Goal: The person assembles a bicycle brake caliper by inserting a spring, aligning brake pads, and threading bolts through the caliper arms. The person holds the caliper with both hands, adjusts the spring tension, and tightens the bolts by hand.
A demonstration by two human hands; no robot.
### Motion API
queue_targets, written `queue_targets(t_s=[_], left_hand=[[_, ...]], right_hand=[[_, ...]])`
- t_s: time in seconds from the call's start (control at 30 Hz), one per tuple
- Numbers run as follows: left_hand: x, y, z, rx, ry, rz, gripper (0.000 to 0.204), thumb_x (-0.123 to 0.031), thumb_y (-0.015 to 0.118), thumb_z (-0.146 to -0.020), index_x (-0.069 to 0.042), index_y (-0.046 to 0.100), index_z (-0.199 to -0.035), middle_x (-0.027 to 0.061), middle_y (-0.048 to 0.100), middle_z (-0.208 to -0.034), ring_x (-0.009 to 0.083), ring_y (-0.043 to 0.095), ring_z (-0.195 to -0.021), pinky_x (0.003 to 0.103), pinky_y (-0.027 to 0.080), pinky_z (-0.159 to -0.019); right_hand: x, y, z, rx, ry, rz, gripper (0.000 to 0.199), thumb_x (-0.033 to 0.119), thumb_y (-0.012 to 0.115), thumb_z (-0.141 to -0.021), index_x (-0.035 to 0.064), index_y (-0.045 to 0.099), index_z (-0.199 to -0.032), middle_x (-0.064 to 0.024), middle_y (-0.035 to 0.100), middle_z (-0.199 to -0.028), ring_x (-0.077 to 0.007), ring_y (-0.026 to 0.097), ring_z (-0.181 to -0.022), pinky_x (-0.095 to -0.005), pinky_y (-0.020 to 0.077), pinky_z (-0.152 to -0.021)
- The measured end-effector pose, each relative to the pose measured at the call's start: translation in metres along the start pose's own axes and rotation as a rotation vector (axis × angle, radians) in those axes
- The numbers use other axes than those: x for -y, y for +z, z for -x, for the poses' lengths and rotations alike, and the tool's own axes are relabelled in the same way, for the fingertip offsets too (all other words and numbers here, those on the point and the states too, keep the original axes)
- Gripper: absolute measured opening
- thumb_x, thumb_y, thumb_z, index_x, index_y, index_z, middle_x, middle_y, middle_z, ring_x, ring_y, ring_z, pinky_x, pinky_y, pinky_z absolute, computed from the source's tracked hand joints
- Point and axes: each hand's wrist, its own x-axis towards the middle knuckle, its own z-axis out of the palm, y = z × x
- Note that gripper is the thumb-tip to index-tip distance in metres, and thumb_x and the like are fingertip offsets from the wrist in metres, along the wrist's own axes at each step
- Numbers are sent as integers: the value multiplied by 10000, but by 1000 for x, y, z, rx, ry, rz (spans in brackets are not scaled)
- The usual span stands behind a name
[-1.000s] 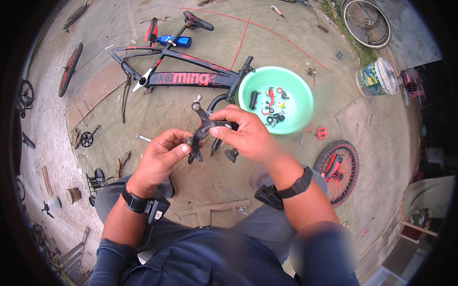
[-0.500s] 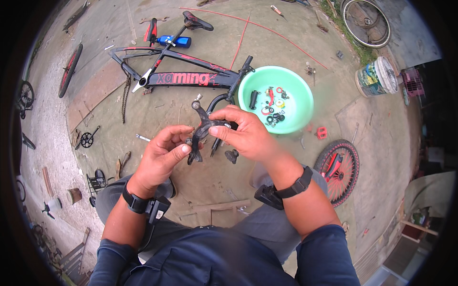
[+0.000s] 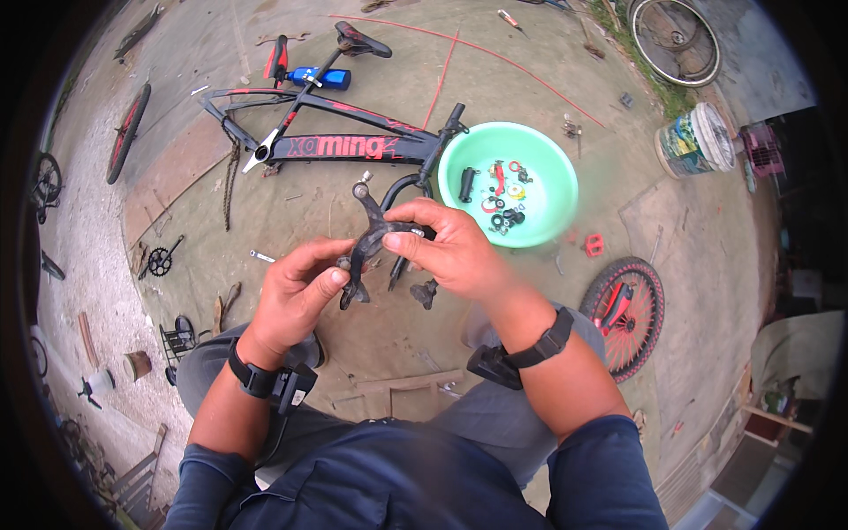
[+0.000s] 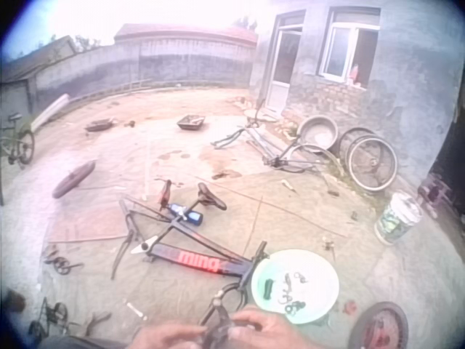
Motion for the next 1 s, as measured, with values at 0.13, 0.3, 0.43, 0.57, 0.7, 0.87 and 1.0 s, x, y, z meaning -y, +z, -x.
queue_targets(t_s=[0.13, 0.3, 0.43, 0.57, 0.7, 0.87, 1.0], left_hand=[[1, 0, 1, -7, 23, -45, 343, -172, 646, -976, 8, 597, -1264, 97, 684, -1096, 173, 652, -1017, 317, 517, -895], [3, 5, 3, -39, -21, 38, 332, -191, 648, -975, 8, 608, -1238, 103, 700, -1076, 180, 664, -1007, 324, 521, -891], [5, 6, 3, -25, -53, 115, 333, -213, 646, -977, 10, 613, -1223, 108, 709, -1058, 187, 670, -1004, 330, 522, -892], [7, 4, 2, -21, -34, 142, 336, -234, 635, -984, 12, 616, -1213, 115, 714, -1047, 196, 675, -998, 338, 523, -894], [9, 4, 1, -18, -35, 157, 347, -234, 640, -980, 19, 614, -1217, 119, 716, -1046, 205, 682, -987, 341, 526, -892], [9, 3, 0, -47, -44, 110, 367, -238, 647, -974, 27, 611, -1225, 118, 713, -1047, 206, 679, -987, 336, 518, -897], [2, -1, -1, -38, -15, 24, 403, -287, 638, -976, 31, 611, -1223, 117, 704, -1057, 202, 661, -1010, 337, 490, -925]], right_hand=[[-2, 2, 0, -4, 55, -114, 231, 189, 661, -960, 44, 634, -1138, 51, 514, -721, -34, 432, -622, -211, 337, -533], [-5, 4, -1, -5, 101, -218, 287, 220, 697, -937, 35, 644, -1150, 50, 547, -745, -33, 458, -626, -211, 353, -537], [-8, 6, -1, -2, 121, -261, 233, 192, 663, -962, 46, 639, -1141, 53, 525, -739, -39, 430, -615, -215, 305, -512], [-8, 3, -2, 26, 194, -342, 292, 240, 706, -932, 46, 653, -1143, 54, 554, -766, -41, 483, -627, -202, 329, -511], [-7, 4, -1, 9, 244, -353, 284, 234, 694, -939, 46, 648, -1147, 54, 551, -784, -46, 493, -631, -200, 323, -501], [-3, 2, -2, 38, 264, -332, 228, 225, 656, -963, 65, 647, -1127, 47, 544, -726, -45, 491, -609, -202, 334, -502], [-3, 4, -2, 29, 276, -332, 231, 225, 652, -964, 57, 645, -1121, 39, 552, -720, -50, 503, -606, -202, 346, -502]])
